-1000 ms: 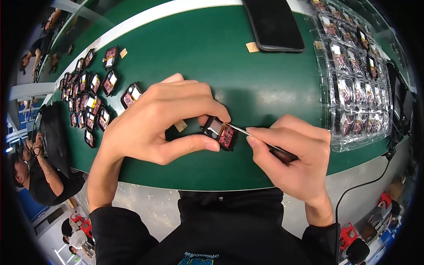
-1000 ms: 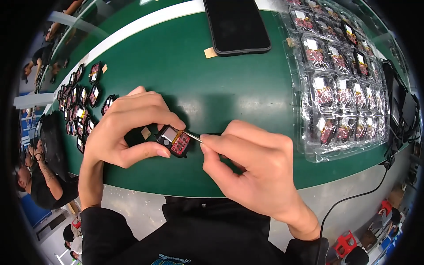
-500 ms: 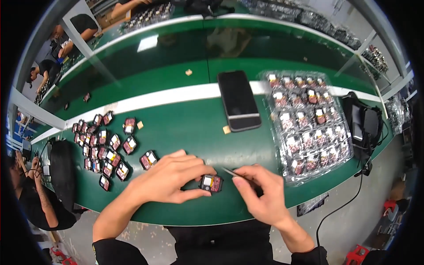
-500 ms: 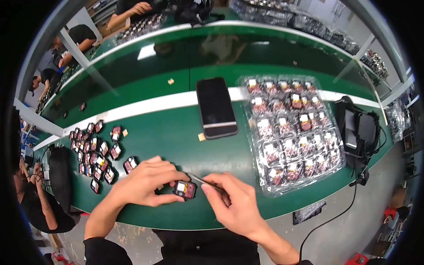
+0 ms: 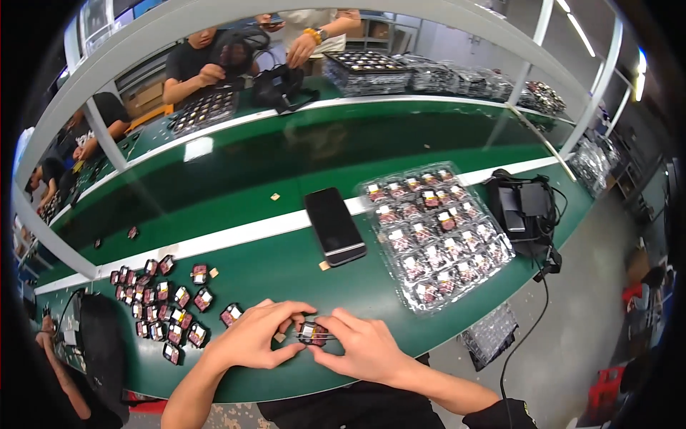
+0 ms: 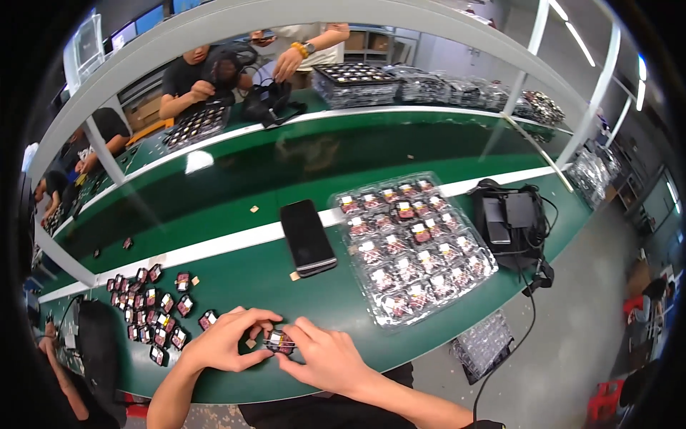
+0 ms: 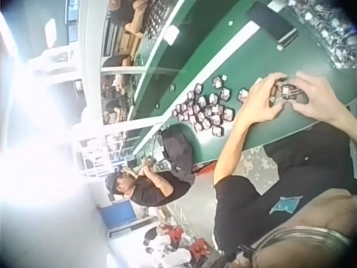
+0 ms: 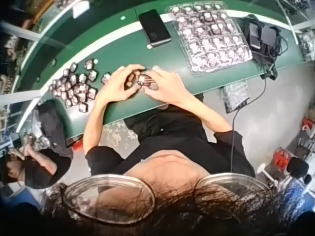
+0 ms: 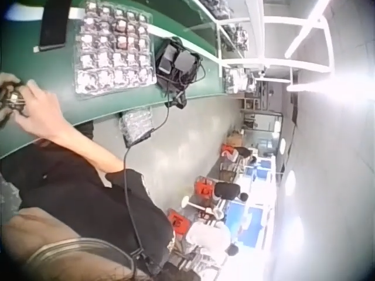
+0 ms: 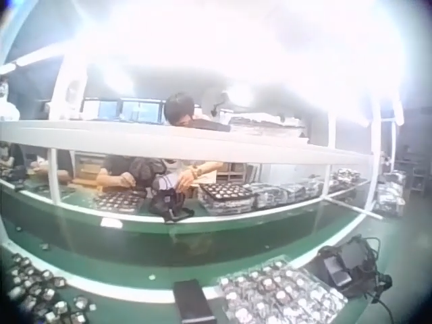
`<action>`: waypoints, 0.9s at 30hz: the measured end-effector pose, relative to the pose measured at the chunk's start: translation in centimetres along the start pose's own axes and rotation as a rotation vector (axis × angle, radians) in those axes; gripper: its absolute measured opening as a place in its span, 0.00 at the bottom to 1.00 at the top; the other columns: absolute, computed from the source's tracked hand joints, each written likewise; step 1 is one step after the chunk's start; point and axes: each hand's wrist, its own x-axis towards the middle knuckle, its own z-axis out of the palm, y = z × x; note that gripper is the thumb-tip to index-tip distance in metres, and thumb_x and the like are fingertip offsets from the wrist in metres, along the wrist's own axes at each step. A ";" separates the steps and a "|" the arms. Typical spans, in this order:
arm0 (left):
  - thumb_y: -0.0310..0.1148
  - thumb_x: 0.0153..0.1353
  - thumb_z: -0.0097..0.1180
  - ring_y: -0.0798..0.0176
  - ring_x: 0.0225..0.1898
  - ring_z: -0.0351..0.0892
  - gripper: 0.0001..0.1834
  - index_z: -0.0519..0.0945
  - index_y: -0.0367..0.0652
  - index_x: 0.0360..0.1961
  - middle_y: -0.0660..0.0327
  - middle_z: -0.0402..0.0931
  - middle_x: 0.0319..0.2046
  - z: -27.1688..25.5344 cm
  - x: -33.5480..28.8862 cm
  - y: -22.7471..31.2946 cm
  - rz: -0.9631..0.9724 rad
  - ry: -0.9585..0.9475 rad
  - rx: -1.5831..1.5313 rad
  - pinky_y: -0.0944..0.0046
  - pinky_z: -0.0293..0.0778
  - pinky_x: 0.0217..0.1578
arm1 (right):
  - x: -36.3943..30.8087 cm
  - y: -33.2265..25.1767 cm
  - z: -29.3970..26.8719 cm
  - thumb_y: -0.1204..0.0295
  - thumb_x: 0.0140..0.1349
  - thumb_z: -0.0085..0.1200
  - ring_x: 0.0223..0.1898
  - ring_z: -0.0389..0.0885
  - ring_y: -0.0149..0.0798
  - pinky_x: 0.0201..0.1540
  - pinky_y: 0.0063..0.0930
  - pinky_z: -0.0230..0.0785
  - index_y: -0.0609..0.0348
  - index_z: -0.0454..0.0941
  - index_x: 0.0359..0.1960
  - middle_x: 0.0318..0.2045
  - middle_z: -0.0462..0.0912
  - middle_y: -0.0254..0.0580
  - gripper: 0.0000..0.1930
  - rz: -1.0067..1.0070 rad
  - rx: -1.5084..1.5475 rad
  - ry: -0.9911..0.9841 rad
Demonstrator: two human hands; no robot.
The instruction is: Assemble small electronic components, possibly smartwatches, at a factory workbench using a pick tool.
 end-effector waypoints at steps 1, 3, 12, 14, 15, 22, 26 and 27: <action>0.31 0.54 0.79 0.64 0.32 0.78 0.39 0.81 0.45 0.69 0.64 0.85 0.42 0.0 0.1 0.0 0.016 -0.007 -0.005 0.60 0.73 0.50 | 0.0 0.2 0.0 0.62 0.60 0.78 0.29 0.87 0.46 0.30 0.41 0.80 0.58 0.87 0.51 0.38 0.83 0.37 0.22 0.010 -0.013 0.008; 0.28 0.54 0.76 0.62 0.35 0.79 0.39 0.80 0.49 0.70 0.66 0.86 0.43 0.0 0.1 0.0 -0.030 -0.017 -0.031 0.60 0.75 0.52 | -0.2 0.5 0.0 0.62 0.59 0.78 0.29 0.87 0.46 0.30 0.41 0.80 0.59 0.87 0.51 0.38 0.82 0.38 0.22 -0.008 0.018 0.004; 0.32 0.57 0.75 0.63 0.33 0.80 0.34 0.81 0.48 0.67 0.67 0.85 0.43 -0.3 -0.1 0.7 -0.018 -0.015 -0.004 0.59 0.74 0.52 | 0.3 0.5 -7.7 0.66 0.56 0.79 0.29 0.88 0.41 0.30 0.37 0.81 0.60 0.87 0.47 0.34 0.84 0.41 0.20 0.038 -0.007 0.180; 0.32 0.58 0.75 0.63 0.32 0.80 0.33 0.82 0.48 0.66 0.67 0.85 0.44 -0.3 -0.2 0.8 -0.021 -0.024 0.020 0.59 0.74 0.52 | 1.0 2.6 -10.5 0.67 0.56 0.79 0.29 0.87 0.41 0.30 0.38 0.79 0.60 0.88 0.46 0.32 0.85 0.43 0.19 0.106 -0.124 0.265; 0.33 0.58 0.75 0.63 0.32 0.81 0.31 0.83 0.48 0.64 0.66 0.86 0.44 -0.3 -0.1 0.9 -0.009 -0.024 0.036 0.60 0.74 0.51 | 1.1 4.3 -11.9 0.67 0.56 0.79 0.29 0.86 0.42 0.31 0.39 0.78 0.60 0.88 0.45 0.31 0.85 0.44 0.19 0.160 -0.198 0.324; 0.36 0.60 0.75 0.59 0.33 0.83 0.21 0.88 0.47 0.55 0.64 0.86 0.44 -0.1 0.2 1.1 0.076 -0.004 0.102 0.59 0.73 0.49 | 2.9 15.3 -19.6 0.58 0.57 0.77 0.38 0.93 0.50 0.45 0.42 0.83 0.71 0.91 0.43 0.36 0.92 0.57 0.24 0.560 -0.442 0.542; 0.34 0.62 0.76 0.63 0.31 0.81 0.18 0.89 0.45 0.53 0.63 0.85 0.40 -0.2 -0.3 0.0 0.105 0.015 0.111 0.59 0.74 0.43 | 3.3 16.9 -18.9 0.54 0.59 0.77 0.35 0.91 0.47 0.44 0.42 0.80 0.72 0.91 0.43 0.36 0.92 0.55 0.27 0.514 -0.520 0.503; 0.34 0.62 0.76 0.63 0.31 0.81 0.18 0.89 0.45 0.53 0.63 0.85 0.40 -0.3 -0.5 0.1 0.037 0.043 0.137 0.59 0.74 0.43 | 3.1 17.5 -18.7 0.55 0.60 0.78 0.34 0.90 0.44 0.43 0.40 0.79 0.72 0.91 0.43 0.35 0.92 0.53 0.26 0.503 -0.469 0.495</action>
